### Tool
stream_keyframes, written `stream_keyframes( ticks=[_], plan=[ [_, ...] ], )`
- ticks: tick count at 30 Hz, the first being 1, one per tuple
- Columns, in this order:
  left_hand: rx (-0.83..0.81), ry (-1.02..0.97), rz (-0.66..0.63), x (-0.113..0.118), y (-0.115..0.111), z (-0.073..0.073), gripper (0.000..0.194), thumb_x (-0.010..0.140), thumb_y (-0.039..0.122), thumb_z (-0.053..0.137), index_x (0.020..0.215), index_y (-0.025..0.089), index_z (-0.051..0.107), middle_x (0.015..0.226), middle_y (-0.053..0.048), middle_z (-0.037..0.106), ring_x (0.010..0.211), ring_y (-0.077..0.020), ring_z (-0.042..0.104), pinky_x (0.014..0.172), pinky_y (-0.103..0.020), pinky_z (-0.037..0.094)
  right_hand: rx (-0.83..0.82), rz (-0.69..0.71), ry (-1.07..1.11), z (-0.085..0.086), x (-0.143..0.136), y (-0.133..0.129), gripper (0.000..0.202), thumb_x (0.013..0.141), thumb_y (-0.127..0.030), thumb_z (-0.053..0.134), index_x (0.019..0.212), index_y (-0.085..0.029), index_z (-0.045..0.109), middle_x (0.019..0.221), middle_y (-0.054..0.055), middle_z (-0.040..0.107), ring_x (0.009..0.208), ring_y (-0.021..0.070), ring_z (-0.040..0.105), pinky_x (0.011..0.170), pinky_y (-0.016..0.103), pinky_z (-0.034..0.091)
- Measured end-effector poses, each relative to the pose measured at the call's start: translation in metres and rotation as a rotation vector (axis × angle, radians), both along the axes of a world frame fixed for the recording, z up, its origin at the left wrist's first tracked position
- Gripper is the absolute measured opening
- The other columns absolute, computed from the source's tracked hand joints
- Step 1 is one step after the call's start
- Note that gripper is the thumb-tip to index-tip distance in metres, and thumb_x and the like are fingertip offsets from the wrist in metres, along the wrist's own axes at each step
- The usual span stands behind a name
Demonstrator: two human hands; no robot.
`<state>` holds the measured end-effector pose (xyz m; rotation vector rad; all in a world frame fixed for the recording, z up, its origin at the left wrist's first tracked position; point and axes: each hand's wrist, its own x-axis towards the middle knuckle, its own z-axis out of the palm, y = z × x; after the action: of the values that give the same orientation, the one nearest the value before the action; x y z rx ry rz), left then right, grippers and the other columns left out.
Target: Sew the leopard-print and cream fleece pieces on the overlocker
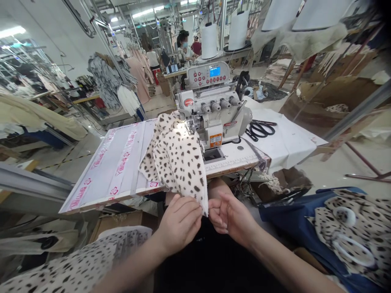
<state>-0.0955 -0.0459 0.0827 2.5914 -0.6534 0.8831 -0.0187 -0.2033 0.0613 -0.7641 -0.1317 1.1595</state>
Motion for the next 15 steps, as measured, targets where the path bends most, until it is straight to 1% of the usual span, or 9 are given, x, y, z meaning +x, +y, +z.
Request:
stream_keyframes(
  ticks=[2, 3, 5, 6, 7, 9, 10, 12, 15],
  plan=[
    [-0.018, -0.004, -0.008, 0.0, 0.001, -0.001, 0.02, 0.073, 0.006, 0.056, 0.09, 0.015, 0.057, 0.088, -0.004, 0.064, 0.088, -0.0163, 0.056, 0.091, -0.038, 0.034, -0.061, -0.009, -0.154, 0.001, 0.0, -0.002, 0.048, 0.081, -0.051, 0.029, 0.074, -0.013, 0.056, 0.041, -0.005, 0.036, 0.034, 0.0066, 0.024, 0.036, 0.019, 0.02],
    [-0.03, -0.007, -0.012, 0.0, 0.001, -0.001, 0.02, 0.072, 0.006, 0.056, 0.09, 0.015, 0.057, 0.087, -0.004, 0.064, 0.088, -0.0161, 0.056, 0.091, -0.038, 0.034, -0.123, -0.045, -0.302, 0.001, 0.0, -0.003, 0.043, 0.082, -0.049, 0.032, 0.076, -0.013, 0.056, 0.043, -0.005, 0.037, 0.036, 0.0074, 0.027, 0.036, 0.02, 0.023],
    [-0.056, -0.013, -0.016, 0.0, 0.002, -0.001, 0.021, 0.071, 0.005, 0.057, 0.089, 0.015, 0.057, 0.086, -0.003, 0.064, 0.087, -0.0156, 0.056, 0.09, -0.037, 0.034, -0.281, -0.21, -0.742, 0.003, 0.0, -0.006, 0.028, 0.081, -0.038, 0.043, 0.085, -0.014, 0.057, 0.055, -0.001, 0.046, 0.046, 0.0104, 0.04, 0.043, 0.022, 0.033],
    [-0.068, -0.014, -0.015, 0.001, 0.002, 0.0, 0.021, 0.071, 0.004, 0.057, 0.089, 0.015, 0.057, 0.085, -0.003, 0.064, 0.087, -0.0155, 0.056, 0.09, -0.037, 0.035, -0.343, -0.313, -1.001, 0.004, 0.001, -0.008, 0.021, 0.079, -0.03, 0.047, 0.091, -0.015, 0.057, 0.066, 0.002, 0.052, 0.058, 0.0131, 0.048, 0.05, 0.024, 0.039],
    [-0.076, -0.016, -0.017, 0.002, 0.002, 0.0, 0.021, 0.071, 0.004, 0.057, 0.089, 0.015, 0.057, 0.085, -0.003, 0.064, 0.086, -0.0154, 0.056, 0.089, -0.037, 0.035, -0.374, -0.402, -1.255, 0.005, 0.002, -0.009, 0.022, 0.078, -0.023, 0.05, 0.098, -0.017, 0.056, 0.081, 0.006, 0.056, 0.072, 0.0163, 0.052, 0.06, 0.027, 0.044],
    [-0.083, -0.03, -0.028, 0.003, 0.001, 0.002, 0.021, 0.071, 0.004, 0.057, 0.088, 0.014, 0.057, 0.084, -0.003, 0.064, 0.087, -0.0154, 0.055, 0.089, -0.038, 0.035, -0.333, -0.477, -1.67, 0.007, 0.006, -0.009, 0.03, 0.078, -0.013, 0.048, 0.106, -0.019, 0.054, 0.108, 0.011, 0.053, 0.096, 0.0208, 0.051, 0.077, 0.034, 0.044],
    [-0.085, -0.041, -0.033, 0.004, 0.001, 0.003, 0.021, 0.07, 0.004, 0.057, 0.088, 0.014, 0.057, 0.085, -0.003, 0.063, 0.087, -0.0155, 0.055, 0.089, -0.038, 0.035, -0.279, -0.458, -1.814, 0.008, 0.008, -0.008, 0.031, 0.079, -0.01, 0.046, 0.108, -0.019, 0.054, 0.113, 0.012, 0.052, 0.1, 0.0212, 0.05, 0.081, 0.035, 0.044],
    [-0.089, -0.058, -0.034, 0.002, 0.001, 0.004, 0.02, 0.07, 0.003, 0.057, 0.088, 0.013, 0.057, 0.085, -0.003, 0.063, 0.087, -0.0155, 0.055, 0.09, -0.038, 0.034, -0.191, -0.384, -1.977, 0.009, 0.012, -0.006, 0.03, 0.082, -0.008, 0.042, 0.107, -0.018, 0.054, 0.11, 0.011, 0.057, 0.096, 0.0187, 0.054, 0.081, 0.032, 0.046],
    [-0.127, -0.092, -0.023, -0.005, -0.003, 0.0, 0.02, 0.069, 0.002, 0.055, 0.084, 0.014, 0.057, 0.08, -0.004, 0.061, 0.081, -0.0152, 0.055, 0.086, -0.038, 0.038, -0.155, -0.307, -2.012, 0.011, 0.017, -0.005, 0.026, 0.083, -0.008, 0.038, 0.1, -0.017, 0.056, 0.097, 0.01, 0.063, 0.083, 0.0156, 0.06, 0.072, 0.026, 0.049]
  ],
)
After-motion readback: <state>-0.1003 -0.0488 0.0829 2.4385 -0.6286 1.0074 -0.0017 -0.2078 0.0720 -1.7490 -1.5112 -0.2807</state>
